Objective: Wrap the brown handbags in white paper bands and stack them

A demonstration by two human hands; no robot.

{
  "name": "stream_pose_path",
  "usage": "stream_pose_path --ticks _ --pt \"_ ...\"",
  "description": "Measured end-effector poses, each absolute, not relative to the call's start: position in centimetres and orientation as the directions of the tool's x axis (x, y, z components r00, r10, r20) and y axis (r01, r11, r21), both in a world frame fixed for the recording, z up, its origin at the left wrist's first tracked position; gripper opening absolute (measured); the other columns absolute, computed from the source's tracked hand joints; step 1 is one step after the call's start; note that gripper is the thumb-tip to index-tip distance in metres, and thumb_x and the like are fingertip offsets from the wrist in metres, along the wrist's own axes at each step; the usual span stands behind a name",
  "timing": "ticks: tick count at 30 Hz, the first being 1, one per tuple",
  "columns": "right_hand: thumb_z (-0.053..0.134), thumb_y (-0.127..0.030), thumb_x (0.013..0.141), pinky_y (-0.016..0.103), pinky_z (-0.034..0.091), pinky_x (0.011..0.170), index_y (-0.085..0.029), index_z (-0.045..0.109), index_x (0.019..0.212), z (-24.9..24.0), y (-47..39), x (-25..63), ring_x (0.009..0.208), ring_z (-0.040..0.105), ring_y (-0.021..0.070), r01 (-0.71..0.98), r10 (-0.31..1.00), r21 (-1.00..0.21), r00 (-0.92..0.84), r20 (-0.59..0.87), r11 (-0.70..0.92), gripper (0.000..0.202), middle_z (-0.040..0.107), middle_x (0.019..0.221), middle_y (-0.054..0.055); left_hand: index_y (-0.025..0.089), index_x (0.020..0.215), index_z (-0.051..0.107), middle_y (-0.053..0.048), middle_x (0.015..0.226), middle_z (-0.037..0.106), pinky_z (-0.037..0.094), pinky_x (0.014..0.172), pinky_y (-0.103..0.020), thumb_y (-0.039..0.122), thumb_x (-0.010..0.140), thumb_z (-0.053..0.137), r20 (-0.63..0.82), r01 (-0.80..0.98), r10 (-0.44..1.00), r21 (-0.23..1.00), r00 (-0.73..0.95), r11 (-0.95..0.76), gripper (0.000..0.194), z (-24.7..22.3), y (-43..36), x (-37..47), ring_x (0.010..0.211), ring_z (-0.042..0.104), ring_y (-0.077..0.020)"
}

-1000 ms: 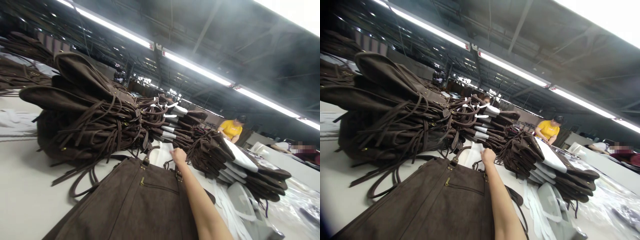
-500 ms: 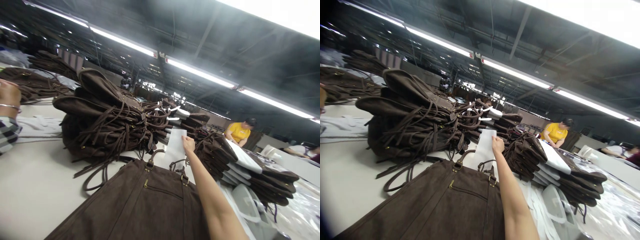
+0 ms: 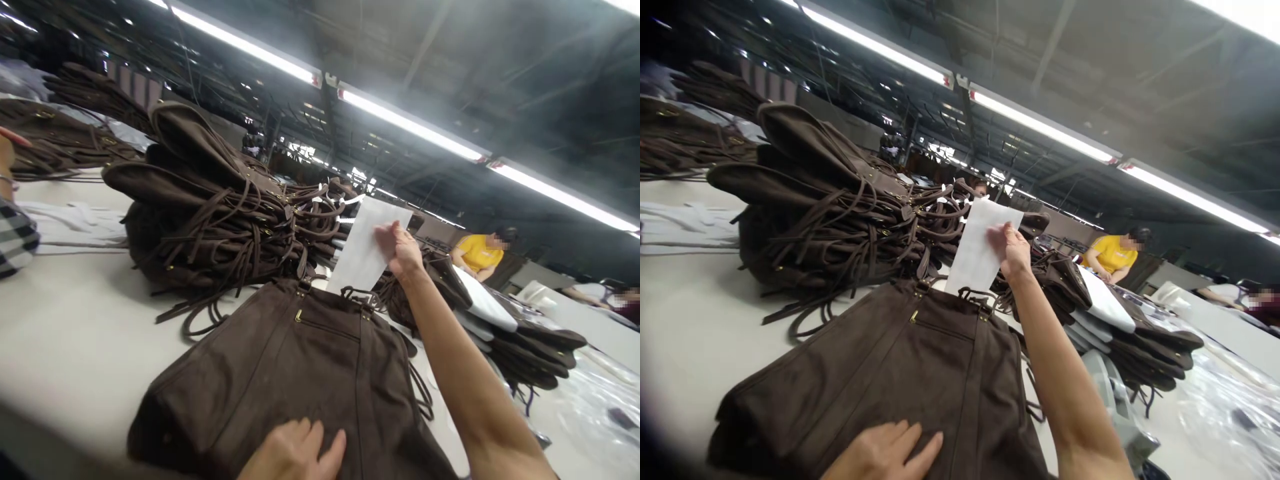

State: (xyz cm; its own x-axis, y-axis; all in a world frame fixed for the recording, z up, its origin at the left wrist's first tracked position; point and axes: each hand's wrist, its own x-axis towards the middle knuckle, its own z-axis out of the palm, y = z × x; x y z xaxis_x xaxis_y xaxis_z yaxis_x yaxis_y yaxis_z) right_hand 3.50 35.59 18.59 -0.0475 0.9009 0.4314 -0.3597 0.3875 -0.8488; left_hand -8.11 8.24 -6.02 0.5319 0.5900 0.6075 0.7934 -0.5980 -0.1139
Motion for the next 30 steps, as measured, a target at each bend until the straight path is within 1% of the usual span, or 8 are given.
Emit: stream_pose_path --ticks 4,9,12,15,19,21,25,30 --pt "0.073 -0.05 0.078 0.028 0.056 0.075 -0.016 0.065 0.085 16.7 30.4 5.3 0.069 0.067 0.0141 -0.266 0.865 -0.87 -0.179 0.468 0.416 0.036 0.069 0.072 0.001 0.016 0.132 0.047 -0.008 0.089 0.065 0.054 0.064 -0.031 0.012 0.085 0.055 0.472 0.81 0.686 -0.114 0.553 -0.575 0.048 -4.5 10.9 -8.0 0.075 0.064 -0.0208" --pt "0.065 -0.057 0.081 0.023 0.05 0.062 -0.013 0.068 0.073 6.8 23.2 8.3 0.06 0.06 0.0127 0.226 0.877 -0.916 -0.433 0.21 0.331 0.045 0.066 0.067 0.0 0.012 0.132 0.046 -0.016 0.104 0.066 0.055 0.076 -0.035 0.01 0.089 0.047 0.522 0.814 0.651 -0.164 0.551 -0.557 0.043 -4.6 10.3 -8.0 0.091 0.066 -0.0241" --pt "0.057 -0.056 0.087 0.032 0.052 0.084 -0.016 0.073 0.084 1.5 20.1 9.7 0.082 0.067 0.0197 0.377 0.834 -0.871 -0.548 0.064 0.315 0.043 0.073 0.085 0.003 0.012 0.131 0.048 -0.017 0.108 0.066 0.054 0.082 -0.037 0.01 0.09 0.044 0.561 0.797 0.611 -0.158 0.558 -0.583 0.041 -5.0 9.5 -8.3 0.095 0.065 -0.025" --pt "0.058 -0.052 0.088 0.042 0.032 0.112 -0.02 0.074 0.1 -0.7 18.4 10.3 0.11 0.062 0.0231 0.376 0.816 -0.866 -0.574 0.061 0.329 0.037 0.071 0.109 0.004 0.013 0.133 0.046 -0.015 0.11 0.066 0.054 0.083 -0.035 0.01 0.091 0.041 0.504 0.777 0.645 -0.088 0.575 -0.623 0.043 -5.0 9.2 -8.8 0.094 0.065 -0.0219" --pt "0.056 -0.05 0.091 0.042 0.03 0.115 -0.021 0.073 0.106 -0.3 17.4 10.6 0.118 0.059 0.0218 0.197 0.805 -0.937 -0.579 0.127 0.289 0.036 0.069 0.116 0.006 0.008 0.135 0.045 -0.018 0.129 0.058 0.049 0.098 -0.036 0.007 0.089 0.038 0.515 0.768 0.636 -0.073 0.575 -0.636 0.047 -4.8 9.5 -9.0 0.117 0.057 -0.0242" --pt "0.056 -0.05 0.091 0.041 0.03 0.115 -0.021 0.073 0.106 -0.1 17.1 10.6 0.119 0.059 0.0215 0.175 0.787 -0.944 -0.605 0.12 0.279 0.037 0.069 0.116 0.006 0.007 0.136 0.044 -0.017 0.123 0.061 0.052 0.09 -0.033 0.003 0.087 0.036 0.491 0.77 0.654 -0.057 0.576 -0.635 0.05 -4.7 9.5 -9.0 0.106 0.063 -0.0216" --pt "0.059 -0.053 0.088 0.043 0.025 0.118 -0.022 0.074 0.105 -0.4 16.9 10.6 0.12 0.057 0.022 0.236 0.739 -0.939 -0.673 0.026 0.249 0.039 0.068 0.117 0.004 0.005 0.136 0.043 -0.011 0.09 0.069 0.056 0.071 -0.027 -0.002 0.083 0.033 0.397 0.783 0.714 -0.021 0.577 -0.621 0.054 -4.6 9.0 -8.8 0.068 0.064 -0.0151" --pt "0.062 -0.045 0.088 0.045 0.028 0.116 -0.022 0.071 0.111 -0.9 16.5 10.1 0.121 0.057 0.0229 0.278 0.714 -0.907 -0.699 0.035 0.317 0.034 0.066 0.12 0.005 0.008 0.124 0.055 -0.004 0.072 0.061 0.054 0.058 -0.026 -0.001 0.082 0.035 0.406 0.806 0.732 -0.023 0.548 -0.591 0.048 -4.8 8.6 -9.2 0.062 0.061 -0.0162"
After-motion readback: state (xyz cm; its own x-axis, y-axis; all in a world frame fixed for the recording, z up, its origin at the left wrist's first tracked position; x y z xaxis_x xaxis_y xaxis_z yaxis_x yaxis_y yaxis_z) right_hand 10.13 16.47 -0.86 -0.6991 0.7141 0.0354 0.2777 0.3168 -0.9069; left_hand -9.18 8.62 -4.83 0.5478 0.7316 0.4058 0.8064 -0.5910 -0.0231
